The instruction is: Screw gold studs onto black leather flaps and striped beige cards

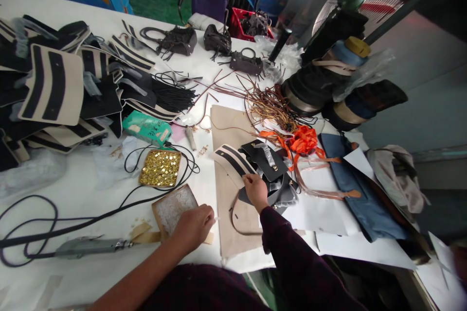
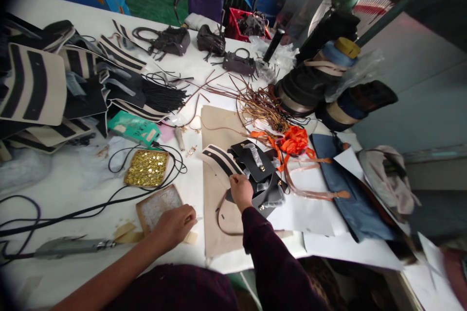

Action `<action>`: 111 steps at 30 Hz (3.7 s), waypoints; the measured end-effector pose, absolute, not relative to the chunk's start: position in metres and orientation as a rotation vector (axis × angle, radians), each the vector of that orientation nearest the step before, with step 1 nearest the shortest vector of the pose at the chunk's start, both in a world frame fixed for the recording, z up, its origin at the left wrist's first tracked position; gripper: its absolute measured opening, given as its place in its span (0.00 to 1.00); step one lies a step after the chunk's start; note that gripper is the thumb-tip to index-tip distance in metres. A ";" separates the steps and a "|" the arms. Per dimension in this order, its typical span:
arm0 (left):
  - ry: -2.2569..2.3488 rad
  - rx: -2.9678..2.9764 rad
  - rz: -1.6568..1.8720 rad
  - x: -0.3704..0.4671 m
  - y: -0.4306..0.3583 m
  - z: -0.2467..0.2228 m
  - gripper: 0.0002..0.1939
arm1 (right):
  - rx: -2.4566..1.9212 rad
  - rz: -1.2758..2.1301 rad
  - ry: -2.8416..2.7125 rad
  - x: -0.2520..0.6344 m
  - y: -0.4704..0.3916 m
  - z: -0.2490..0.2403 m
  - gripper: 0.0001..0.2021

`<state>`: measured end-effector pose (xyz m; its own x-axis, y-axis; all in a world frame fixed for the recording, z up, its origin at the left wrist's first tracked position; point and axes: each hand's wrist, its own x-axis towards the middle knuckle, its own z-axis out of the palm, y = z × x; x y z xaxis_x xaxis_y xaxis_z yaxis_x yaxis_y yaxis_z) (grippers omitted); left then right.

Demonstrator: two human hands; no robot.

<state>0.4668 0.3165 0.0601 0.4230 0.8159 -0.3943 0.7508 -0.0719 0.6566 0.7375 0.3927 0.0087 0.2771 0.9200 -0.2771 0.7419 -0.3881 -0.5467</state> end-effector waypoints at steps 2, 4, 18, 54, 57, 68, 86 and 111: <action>1.351 1.821 0.090 0.466 0.317 0.060 0.04 | -2.285 0.738 -1.578 0.734 0.393 0.005 0.13; 1.348 1.811 0.078 0.466 0.318 0.060 0.04 | -2.323 0.676 -1.622 0.730 0.393 0.002 0.13; 1.359 1.752 0.065 0.459 0.320 0.060 0.05 | -2.501 0.631 -1.694 0.726 0.416 -0.005 0.13; 1.220 1.291 0.330 0.472 0.235 0.065 0.07 | -1.691 1.519 -0.697 0.720 0.220 0.027 0.23; 1.258 1.063 0.271 0.479 0.222 0.050 0.14 | -1.586 1.614 -0.479 0.711 0.188 0.017 0.24; 1.140 0.936 0.243 0.500 0.227 0.034 0.19 | -1.539 1.544 -0.286 0.718 0.159 0.002 0.21; 1.048 1.164 0.048 0.518 0.238 0.025 0.17 | -1.956 0.838 -0.507 0.707 0.147 0.026 0.11; 1.004 1.112 0.037 0.504 0.233 0.008 0.21 | -2.079 1.210 -0.418 0.674 0.157 -0.024 0.12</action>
<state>0.5035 0.2329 0.0081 0.5826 0.4862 -0.6513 0.4365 0.4888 0.7554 0.6744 0.1566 -0.0236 0.5148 0.5766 -0.6344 -0.0620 -0.7130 -0.6984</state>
